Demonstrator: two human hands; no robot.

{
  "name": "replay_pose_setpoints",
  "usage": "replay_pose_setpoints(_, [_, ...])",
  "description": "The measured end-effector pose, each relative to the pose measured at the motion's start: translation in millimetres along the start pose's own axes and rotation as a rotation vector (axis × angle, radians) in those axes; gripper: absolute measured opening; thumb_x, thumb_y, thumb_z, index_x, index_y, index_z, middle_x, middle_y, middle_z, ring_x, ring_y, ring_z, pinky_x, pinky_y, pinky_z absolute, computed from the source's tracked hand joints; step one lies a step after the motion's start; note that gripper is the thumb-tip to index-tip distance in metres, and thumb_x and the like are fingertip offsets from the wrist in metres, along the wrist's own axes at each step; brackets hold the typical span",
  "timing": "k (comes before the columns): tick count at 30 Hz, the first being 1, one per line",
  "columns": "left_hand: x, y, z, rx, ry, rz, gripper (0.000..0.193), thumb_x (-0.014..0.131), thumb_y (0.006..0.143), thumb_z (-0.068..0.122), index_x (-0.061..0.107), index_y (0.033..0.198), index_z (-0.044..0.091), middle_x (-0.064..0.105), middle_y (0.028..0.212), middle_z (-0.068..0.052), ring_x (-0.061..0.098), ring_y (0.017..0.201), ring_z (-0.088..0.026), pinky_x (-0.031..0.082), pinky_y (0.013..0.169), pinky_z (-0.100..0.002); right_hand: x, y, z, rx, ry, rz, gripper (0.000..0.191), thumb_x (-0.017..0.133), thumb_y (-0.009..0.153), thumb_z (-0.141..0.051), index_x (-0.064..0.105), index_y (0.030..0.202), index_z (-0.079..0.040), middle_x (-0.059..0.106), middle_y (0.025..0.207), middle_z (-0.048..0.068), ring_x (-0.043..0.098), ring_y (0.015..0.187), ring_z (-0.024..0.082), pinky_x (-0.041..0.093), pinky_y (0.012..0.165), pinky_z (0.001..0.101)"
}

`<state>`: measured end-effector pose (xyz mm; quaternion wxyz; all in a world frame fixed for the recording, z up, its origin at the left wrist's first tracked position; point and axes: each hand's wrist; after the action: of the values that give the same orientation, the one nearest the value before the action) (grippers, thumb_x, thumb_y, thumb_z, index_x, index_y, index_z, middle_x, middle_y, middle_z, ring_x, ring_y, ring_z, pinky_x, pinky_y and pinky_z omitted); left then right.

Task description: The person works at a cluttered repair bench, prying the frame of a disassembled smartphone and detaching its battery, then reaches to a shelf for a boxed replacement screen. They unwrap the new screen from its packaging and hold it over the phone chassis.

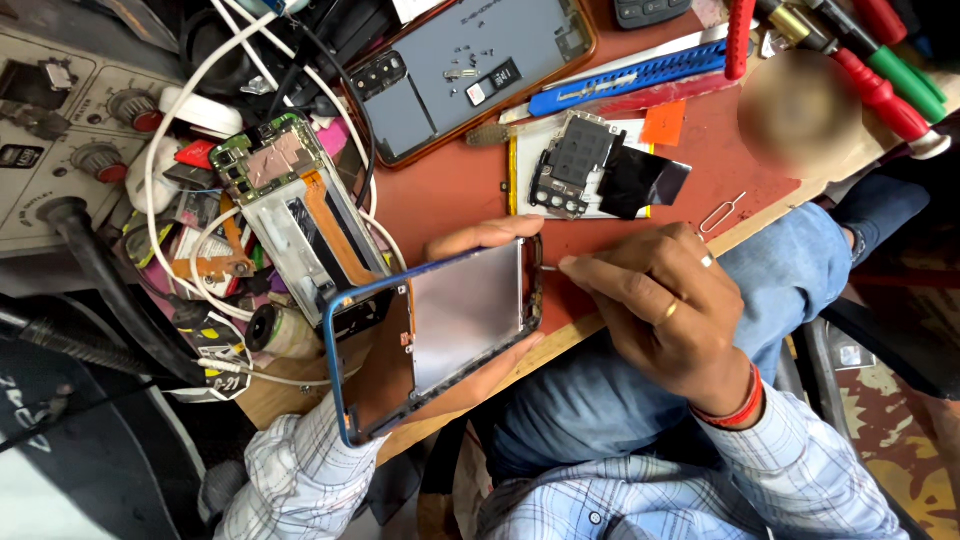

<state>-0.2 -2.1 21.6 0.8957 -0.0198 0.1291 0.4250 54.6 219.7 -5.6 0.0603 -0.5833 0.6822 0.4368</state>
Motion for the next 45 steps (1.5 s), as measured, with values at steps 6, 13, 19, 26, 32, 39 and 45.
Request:
replay_pose_setpoints(6, [0,0,-3,0.039,0.027,0.008,0.073,0.084,0.089,-0.001,0.038,0.146,0.003,0.054,0.154,-0.015,0.057,0.143,-0.021,0.05,0.115,-0.032,0,-4,1,-0.017,0.031,0.031,0.029,0.083,0.078,0.006,0.076,0.105,-0.004,0.064,0.086,0.005,0.062,0.08,0.022,0.048,0.071,0.0341])
replay_pose_setpoints(13, [0,1,-1,-0.018,-0.018,0.002,0.075,0.084,0.087,-0.002,0.039,0.146,0.002,0.054,0.155,-0.015,0.06,0.136,-0.02,0.053,0.11,-0.031,1,-10,2,0.014,0.049,0.034,0.032,0.083,0.079,0.005,0.076,0.108,-0.007,0.063,0.095,0.008,0.062,0.087,0.022,0.049,0.074,0.0321])
replay_pose_setpoints(19, [1,1,-3,-0.011,0.014,0.013,0.075,0.084,0.084,-0.003,0.041,0.145,0.002,0.054,0.153,-0.016,0.06,0.135,-0.02,0.052,0.109,-0.031,1,-14,5,0.001,0.064,0.011,0.036,0.082,0.075,0.009,0.077,0.107,-0.007,0.061,0.094,0.006,0.062,0.087,0.02,0.048,0.072,0.0326])
replay_pose_setpoints(26, [0,4,-10,0.143,-0.027,-0.008,0.068,0.08,0.092,-0.005,0.039,0.145,0.003,0.052,0.15,-0.018,0.055,0.143,-0.028,0.049,0.117,-0.034,0,-20,12,-0.052,0.139,0.02,0.038,0.079,0.075,0.012,0.077,0.107,-0.007,0.059,0.092,0.005,0.061,0.084,0.019,0.048,0.073,0.0335])
replay_pose_setpoints(32, [-5,5,-13,0.176,0.044,-0.039,0.063,0.082,0.092,-0.003,0.045,0.141,0.006,0.056,0.145,-0.02,0.056,0.142,-0.031,0.046,0.121,-0.039,-1,-25,14,-0.146,0.053,-0.086,0.042,0.081,0.067,-0.001,0.079,0.107,-0.01,0.065,0.093,0.0,0.061,0.084,0.021,0.047,0.082,0.0396])
replay_pose_setpoints(39, [-16,11,-9,0.17,0.011,-0.125,0.052,0.071,0.095,0.011,0.045,0.139,0.005,0.055,0.15,-0.024,0.055,0.143,-0.035,0.043,0.123,-0.047,1,-26,16,-0.155,0.058,-0.11,0.043,0.08,0.066,-0.001,0.079,0.108,-0.01,0.064,0.094,0.001,0.06,0.086,0.021,0.047,0.084,0.0395])
replay_pose_setpoints(45, [-12,17,-16,0.284,0.206,-0.156,0.042,0.062,0.107,0.026,0.038,0.134,0.006,0.054,0.146,-0.023,0.059,0.139,-0.038,0.045,0.121,-0.054,1,-28,16,-0.155,0.031,-0.13,0.044,0.079,0.065,-0.004,0.08,0.108,-0.012,0.062,0.094,0.002,0.059,0.088,0.022,0.048,0.085,0.0407])
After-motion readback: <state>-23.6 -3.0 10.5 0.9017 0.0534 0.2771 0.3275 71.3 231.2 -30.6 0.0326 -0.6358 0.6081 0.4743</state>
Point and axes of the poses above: each hand's wrist, its own y-axis towards the middle knuckle, its own x-axis out of the palm, z = x × y
